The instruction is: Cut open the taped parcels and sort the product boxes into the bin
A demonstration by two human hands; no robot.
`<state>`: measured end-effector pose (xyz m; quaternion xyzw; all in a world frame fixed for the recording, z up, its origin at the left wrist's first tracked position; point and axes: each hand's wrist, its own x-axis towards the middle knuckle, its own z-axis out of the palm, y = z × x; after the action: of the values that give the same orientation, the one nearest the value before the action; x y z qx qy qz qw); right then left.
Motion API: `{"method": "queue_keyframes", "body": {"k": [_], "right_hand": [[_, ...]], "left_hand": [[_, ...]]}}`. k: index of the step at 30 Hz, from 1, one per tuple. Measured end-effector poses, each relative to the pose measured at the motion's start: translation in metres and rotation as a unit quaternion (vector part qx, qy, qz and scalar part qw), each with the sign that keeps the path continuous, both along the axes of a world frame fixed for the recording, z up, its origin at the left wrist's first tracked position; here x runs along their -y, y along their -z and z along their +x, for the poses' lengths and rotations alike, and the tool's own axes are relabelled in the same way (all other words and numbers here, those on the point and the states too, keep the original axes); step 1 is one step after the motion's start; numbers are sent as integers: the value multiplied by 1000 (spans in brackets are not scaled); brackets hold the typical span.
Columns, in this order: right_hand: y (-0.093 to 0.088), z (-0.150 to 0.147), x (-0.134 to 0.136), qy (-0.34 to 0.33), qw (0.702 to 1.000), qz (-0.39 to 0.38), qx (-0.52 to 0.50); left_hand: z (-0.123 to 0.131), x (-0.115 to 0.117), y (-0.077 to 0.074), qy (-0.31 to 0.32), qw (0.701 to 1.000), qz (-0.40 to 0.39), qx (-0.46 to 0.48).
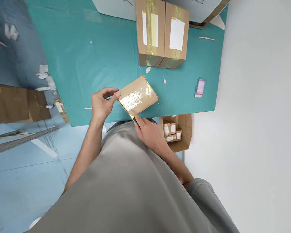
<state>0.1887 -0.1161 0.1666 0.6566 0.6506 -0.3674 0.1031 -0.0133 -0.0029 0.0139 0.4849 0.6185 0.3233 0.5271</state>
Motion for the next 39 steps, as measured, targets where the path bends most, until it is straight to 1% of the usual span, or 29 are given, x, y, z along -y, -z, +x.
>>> {"method": "queue_keyframes", "body": {"k": [1,3,6,8,10,11,12,14,16,19,22,26,30,33,36,39], "right_hand": [[2,7,1,22,999,26,-17],[11,22,-1,87,993,79,-31],[35,50,-9,196,969,148,-15],[54,68,-16,240,955,174,-9],[69,83,-19,253,950,183,-18],[75,88,-20,249,950,185,-27],[79,92,-19,243,951,188,-38],[83,96,-18,227,953,193,-52],[83,95,-17,207,958,191,-53],[79,91,-20,168,969,176,-34],[73,86,-28,138,978,153,5],[64,80,-38,114,985,118,53],[58,73,-44,118,983,126,59],[54,66,-47,129,981,127,72],[47,58,-51,135,981,98,102],[39,51,-57,138,980,68,125]], "left_hand": [[4,-1,-1,2,1000,3,0],[11,-4,-6,9,1000,10,-2],[26,-8,-20,27,998,48,-29],[44,-5,-31,53,992,97,-56],[67,0,-39,103,981,142,-76],[79,4,-41,134,975,158,-85],[90,7,-41,164,967,169,-96],[107,12,-35,211,951,188,-128],[116,15,-26,234,935,209,-166],[117,16,-14,241,919,236,-202],[114,16,-7,242,916,244,-207],[113,16,-4,239,920,247,-188],[114,16,0,241,919,257,-178],[115,16,2,233,928,250,-149],[116,15,3,223,937,243,-115],[116,15,5,221,937,246,-108]]}}
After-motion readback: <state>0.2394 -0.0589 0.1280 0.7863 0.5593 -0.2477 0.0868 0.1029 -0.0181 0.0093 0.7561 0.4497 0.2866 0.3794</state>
